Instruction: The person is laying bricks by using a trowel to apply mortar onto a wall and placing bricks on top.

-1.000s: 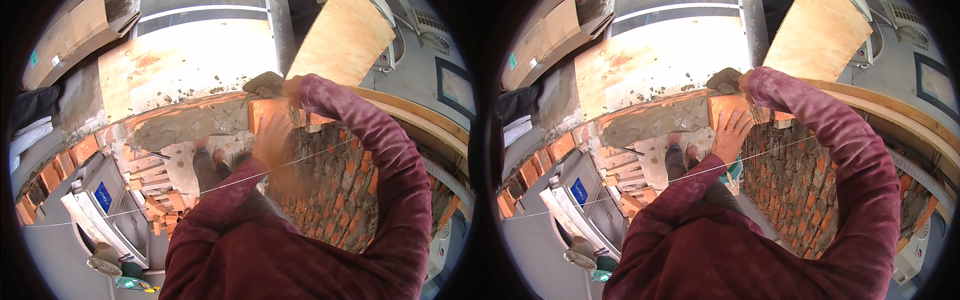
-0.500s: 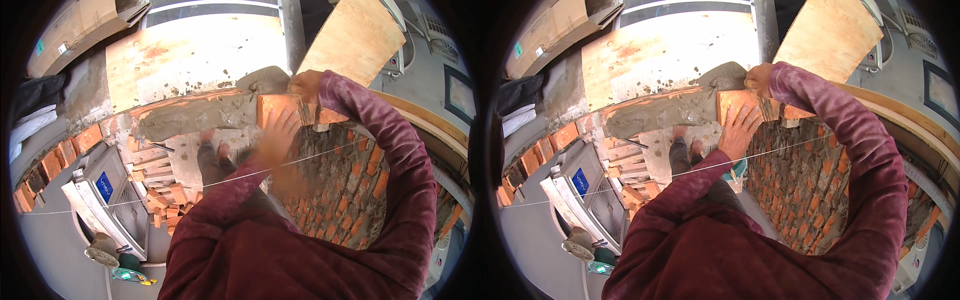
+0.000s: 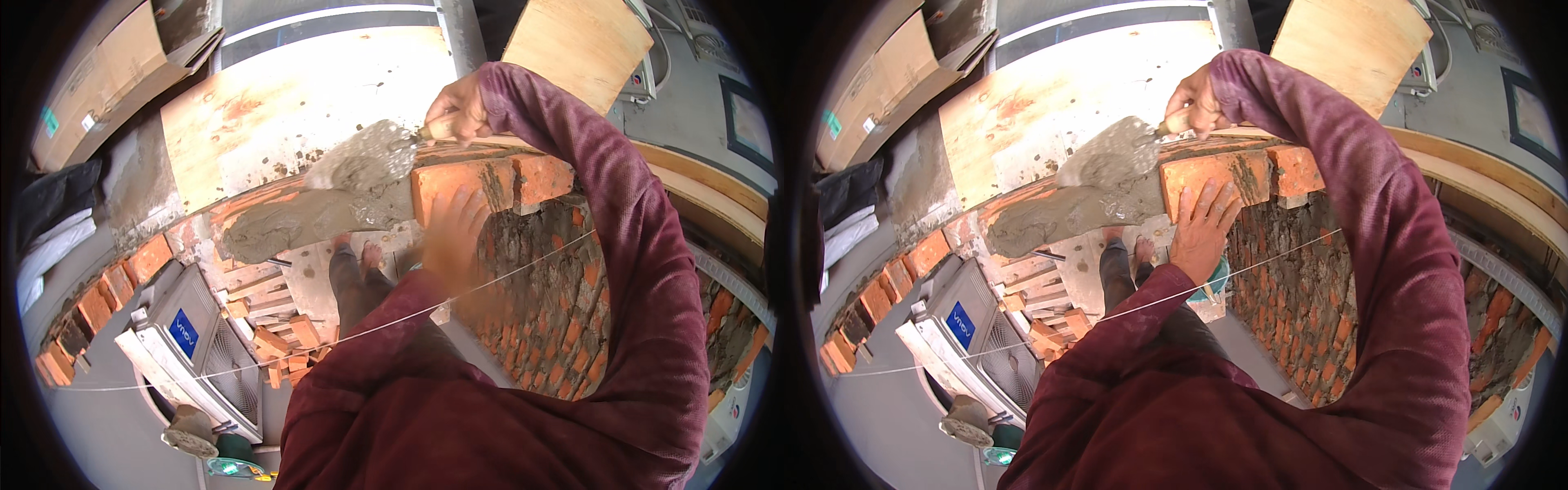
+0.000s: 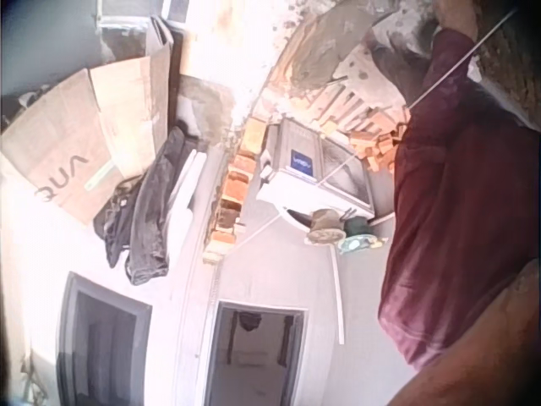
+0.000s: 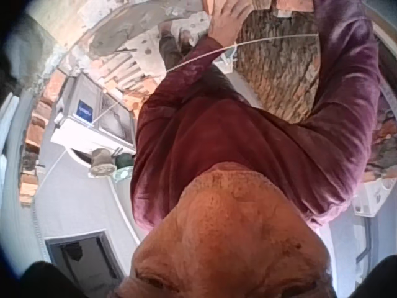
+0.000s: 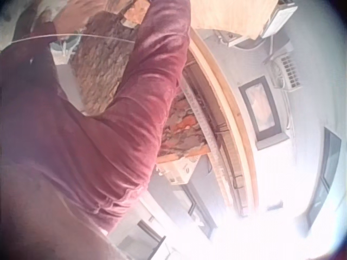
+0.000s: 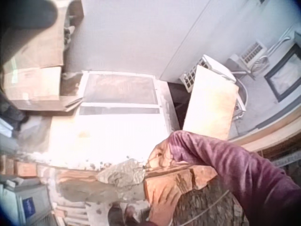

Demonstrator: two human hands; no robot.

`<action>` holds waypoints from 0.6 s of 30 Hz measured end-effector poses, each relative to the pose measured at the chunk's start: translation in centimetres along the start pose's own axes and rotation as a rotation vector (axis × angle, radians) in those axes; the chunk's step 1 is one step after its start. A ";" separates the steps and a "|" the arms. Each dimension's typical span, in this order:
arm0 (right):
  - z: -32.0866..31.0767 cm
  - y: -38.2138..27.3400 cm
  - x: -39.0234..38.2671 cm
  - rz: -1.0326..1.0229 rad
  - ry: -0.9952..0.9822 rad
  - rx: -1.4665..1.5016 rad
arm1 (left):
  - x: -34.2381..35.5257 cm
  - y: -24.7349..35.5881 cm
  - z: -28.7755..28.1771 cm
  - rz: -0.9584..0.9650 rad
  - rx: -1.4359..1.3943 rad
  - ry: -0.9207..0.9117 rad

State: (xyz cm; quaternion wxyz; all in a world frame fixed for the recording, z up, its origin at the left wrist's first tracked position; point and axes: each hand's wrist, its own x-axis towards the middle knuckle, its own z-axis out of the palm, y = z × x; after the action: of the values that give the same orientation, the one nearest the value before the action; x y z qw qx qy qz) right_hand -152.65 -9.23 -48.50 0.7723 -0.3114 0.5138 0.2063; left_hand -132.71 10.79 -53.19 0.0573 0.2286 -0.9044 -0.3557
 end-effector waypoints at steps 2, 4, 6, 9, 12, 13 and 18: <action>0.1 -0.5 -0.9 -0.111 -0.171 0.113 | 0.0 -0.1 -0.2 -0.005 0.021 -0.025; 1.6 -0.3 -2.8 -0.203 -0.217 0.190 | 0.1 0.1 -0.3 0.012 0.038 -0.043; 4.2 0.2 -6.8 -0.236 -0.017 0.175 | 0.0 0.2 -0.8 0.031 0.055 -0.050; 7.9 4.0 -13.5 -0.358 0.063 0.214 | -0.4 -0.3 -0.3 0.049 0.096 0.037; 14.4 12.0 -20.0 -0.612 0.165 0.368 | -0.1 -0.9 -0.4 0.048 0.203 -0.147; 17.5 13.5 -22.1 -0.592 0.310 0.384 | -0.4 -1.0 -0.6 0.062 0.285 -0.129; 35.0 24.4 -24.1 -0.749 0.513 0.931 | 0.6 -2.4 0.5 0.230 0.313 0.031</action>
State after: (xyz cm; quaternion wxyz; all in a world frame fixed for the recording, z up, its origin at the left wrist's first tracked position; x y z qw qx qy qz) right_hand -154.26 32.62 -23.06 0.6991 -0.1413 0.5742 -0.4020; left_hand -132.43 9.30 -55.20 0.0753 0.1354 -0.9679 -0.1981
